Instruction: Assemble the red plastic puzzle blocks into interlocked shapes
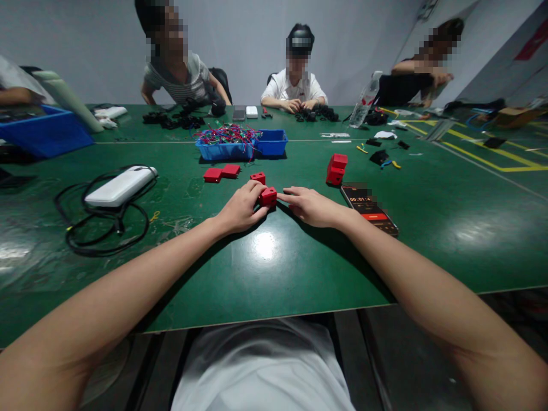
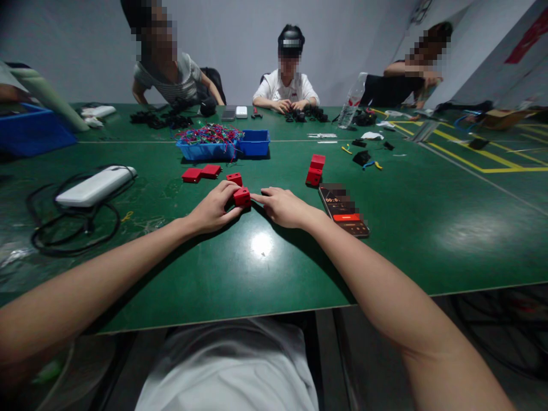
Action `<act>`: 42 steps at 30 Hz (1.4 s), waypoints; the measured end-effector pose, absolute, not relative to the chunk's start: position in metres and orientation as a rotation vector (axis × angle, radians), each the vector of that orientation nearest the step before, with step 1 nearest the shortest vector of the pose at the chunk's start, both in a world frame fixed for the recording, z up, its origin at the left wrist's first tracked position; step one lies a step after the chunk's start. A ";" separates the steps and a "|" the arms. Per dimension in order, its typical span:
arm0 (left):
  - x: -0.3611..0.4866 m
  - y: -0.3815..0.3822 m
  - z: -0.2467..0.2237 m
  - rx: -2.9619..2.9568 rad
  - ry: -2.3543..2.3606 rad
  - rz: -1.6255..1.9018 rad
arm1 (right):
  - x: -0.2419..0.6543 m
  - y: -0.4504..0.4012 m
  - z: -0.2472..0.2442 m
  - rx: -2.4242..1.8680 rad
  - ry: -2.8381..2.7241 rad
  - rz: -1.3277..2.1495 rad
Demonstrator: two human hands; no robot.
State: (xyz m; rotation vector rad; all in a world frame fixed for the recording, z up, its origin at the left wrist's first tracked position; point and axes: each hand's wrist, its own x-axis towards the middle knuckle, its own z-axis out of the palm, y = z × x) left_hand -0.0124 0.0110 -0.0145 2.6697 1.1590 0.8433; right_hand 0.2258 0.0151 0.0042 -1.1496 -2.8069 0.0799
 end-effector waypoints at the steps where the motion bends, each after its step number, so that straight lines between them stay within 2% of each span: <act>1: -0.013 0.011 -0.015 2.667 1.146 0.851 | 0.226 0.015 0.004 -1.139 -2.805 0.081; 6: -0.014 0.010 -0.015 2.665 0.995 0.886 | 0.224 0.014 0.005 -1.082 -2.763 0.127; 12: -0.014 0.009 -0.019 2.711 0.858 0.939 | 0.221 0.016 0.009 -0.999 -2.658 0.345; 16: -0.014 0.008 -0.020 2.774 0.768 0.961 | 0.216 0.018 0.007 -1.084 -2.513 0.423; 25: -0.014 0.002 -0.015 2.786 0.791 0.916 | 0.214 0.024 -0.001 -1.130 -2.233 0.762; 30: -0.009 0.003 -0.012 2.526 0.956 1.013 | 0.216 0.026 -0.002 -1.131 -2.215 0.793; 35: -0.012 0.015 -0.014 2.118 1.072 0.889 | 0.215 0.024 -0.003 -1.008 -2.166 0.908; 42: -0.014 0.017 -0.012 2.161 0.992 0.769 | 0.211 0.021 -0.004 -0.994 -2.167 0.955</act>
